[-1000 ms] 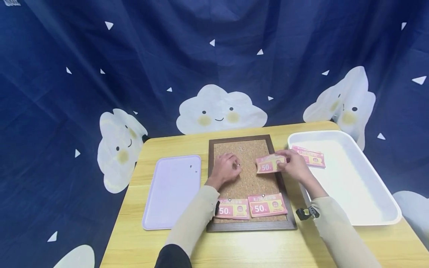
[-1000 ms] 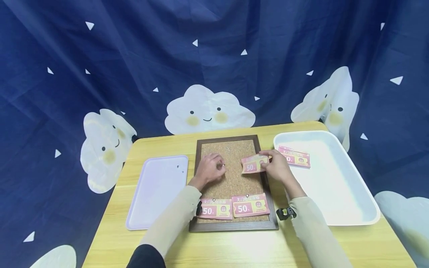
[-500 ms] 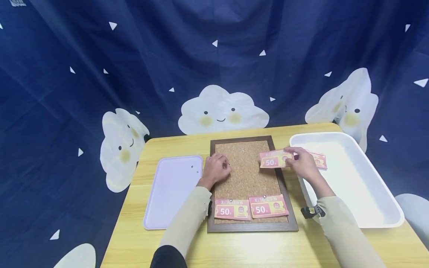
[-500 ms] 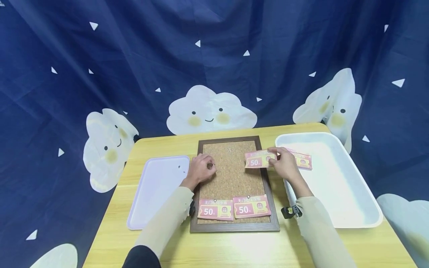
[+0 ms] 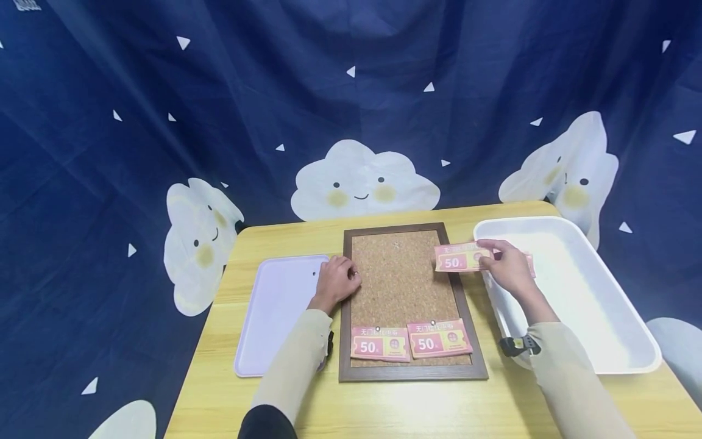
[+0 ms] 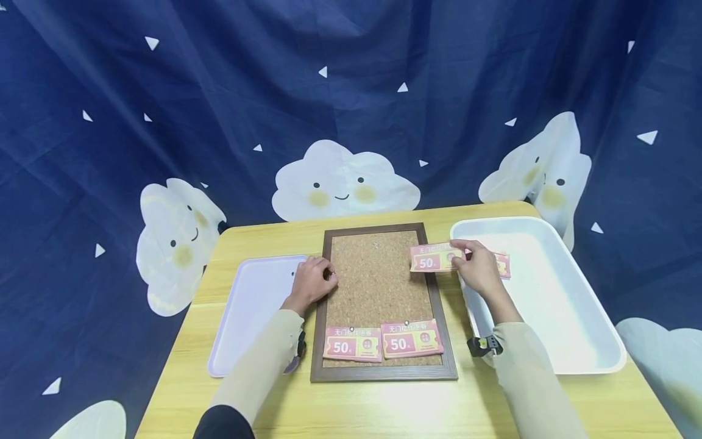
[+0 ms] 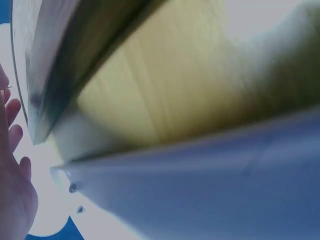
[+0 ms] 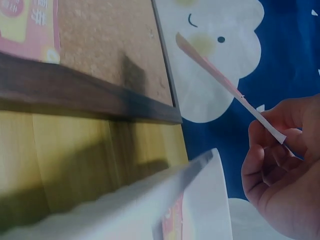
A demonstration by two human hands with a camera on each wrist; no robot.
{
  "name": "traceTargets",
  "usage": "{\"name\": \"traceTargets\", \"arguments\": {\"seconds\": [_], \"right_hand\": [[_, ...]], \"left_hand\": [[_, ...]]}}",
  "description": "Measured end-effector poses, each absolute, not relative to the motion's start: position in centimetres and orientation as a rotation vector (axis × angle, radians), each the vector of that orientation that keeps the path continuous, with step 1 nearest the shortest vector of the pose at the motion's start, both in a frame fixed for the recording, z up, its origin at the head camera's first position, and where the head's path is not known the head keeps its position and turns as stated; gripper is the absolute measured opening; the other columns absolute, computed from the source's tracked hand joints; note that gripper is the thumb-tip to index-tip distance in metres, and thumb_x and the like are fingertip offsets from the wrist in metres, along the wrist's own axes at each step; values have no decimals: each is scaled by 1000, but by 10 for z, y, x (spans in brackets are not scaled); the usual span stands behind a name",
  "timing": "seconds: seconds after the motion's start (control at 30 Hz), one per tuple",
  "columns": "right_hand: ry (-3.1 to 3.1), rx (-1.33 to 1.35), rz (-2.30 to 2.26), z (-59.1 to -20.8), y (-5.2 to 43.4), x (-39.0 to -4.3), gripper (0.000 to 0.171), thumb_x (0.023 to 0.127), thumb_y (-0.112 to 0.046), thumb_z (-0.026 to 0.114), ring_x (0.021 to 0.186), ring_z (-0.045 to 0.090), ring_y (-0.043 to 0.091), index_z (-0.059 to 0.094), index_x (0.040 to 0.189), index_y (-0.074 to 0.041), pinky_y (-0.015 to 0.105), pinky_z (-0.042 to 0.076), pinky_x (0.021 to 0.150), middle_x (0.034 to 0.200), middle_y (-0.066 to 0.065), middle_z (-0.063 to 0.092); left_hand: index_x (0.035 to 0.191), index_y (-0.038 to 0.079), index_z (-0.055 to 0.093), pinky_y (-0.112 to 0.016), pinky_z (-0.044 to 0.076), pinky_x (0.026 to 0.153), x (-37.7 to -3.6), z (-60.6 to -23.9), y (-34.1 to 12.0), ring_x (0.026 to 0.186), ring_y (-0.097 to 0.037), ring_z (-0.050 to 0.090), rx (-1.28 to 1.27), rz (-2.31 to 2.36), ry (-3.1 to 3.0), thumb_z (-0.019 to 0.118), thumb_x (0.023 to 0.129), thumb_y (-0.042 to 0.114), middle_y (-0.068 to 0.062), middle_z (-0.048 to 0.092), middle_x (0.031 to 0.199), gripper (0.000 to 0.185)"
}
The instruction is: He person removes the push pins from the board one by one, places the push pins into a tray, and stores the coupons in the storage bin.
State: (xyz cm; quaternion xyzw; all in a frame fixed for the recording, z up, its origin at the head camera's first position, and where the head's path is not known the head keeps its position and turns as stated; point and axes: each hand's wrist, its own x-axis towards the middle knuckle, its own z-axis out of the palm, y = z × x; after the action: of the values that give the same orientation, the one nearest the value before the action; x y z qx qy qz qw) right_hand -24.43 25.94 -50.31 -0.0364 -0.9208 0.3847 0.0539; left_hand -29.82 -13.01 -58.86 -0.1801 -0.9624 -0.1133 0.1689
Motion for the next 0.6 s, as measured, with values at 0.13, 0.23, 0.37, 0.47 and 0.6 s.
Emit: {"name": "traceTargets", "arguments": {"seconds": [0.13, 0.23, 0.37, 0.47, 0.6], "right_hand": [[-2796, -135, 1159, -501, 266, -244, 41, 79, -10, 58, 90, 58, 31, 55, 120, -10, 26, 44, 60, 117, 19, 53], [-2798, -180, 1192, -499, 272, -243, 42, 79, -9, 56, 94, 56, 34, 54, 121, -9, 26, 45, 60, 121, 20, 50], [-2803, -253, 1214, -497, 280, -242, 43, 80, -11, 55, 100, 54, 37, 53, 123, -9, 26, 44, 62, 126, 21, 47], [-2807, -298, 1224, -497, 285, -240, 43, 81, -12, 55, 104, 52, 38, 52, 123, -9, 27, 43, 63, 127, 22, 47], [-2802, -340, 1251, -497, 291, -239, 44, 82, -14, 55, 104, 52, 37, 51, 125, -9, 25, 43, 62, 124, 24, 48]], "left_hand": [[77, 23, 63, -36, 39, 67, -299, -589, -142, 85, -14, 53, -456, -318, -2767, 56, 72, 34, 9, 63, 89, 14], [77, 25, 62, -36, 39, 69, -300, -589, -149, 89, -14, 53, -410, -320, -2797, 56, 72, 36, 9, 63, 93, 14], [76, 25, 62, -37, 42, 72, -299, -589, -155, 92, -14, 53, -356, -334, -2828, 56, 71, 36, 9, 63, 94, 14], [76, 24, 63, -38, 43, 72, -299, -591, -159, 92, -13, 53, -334, -324, -2830, 56, 71, 37, 9, 64, 92, 15], [77, 24, 64, -37, 43, 70, -299, -594, -165, 86, -13, 53, -323, -314, -2804, 57, 70, 37, 10, 62, 86, 16]]}}
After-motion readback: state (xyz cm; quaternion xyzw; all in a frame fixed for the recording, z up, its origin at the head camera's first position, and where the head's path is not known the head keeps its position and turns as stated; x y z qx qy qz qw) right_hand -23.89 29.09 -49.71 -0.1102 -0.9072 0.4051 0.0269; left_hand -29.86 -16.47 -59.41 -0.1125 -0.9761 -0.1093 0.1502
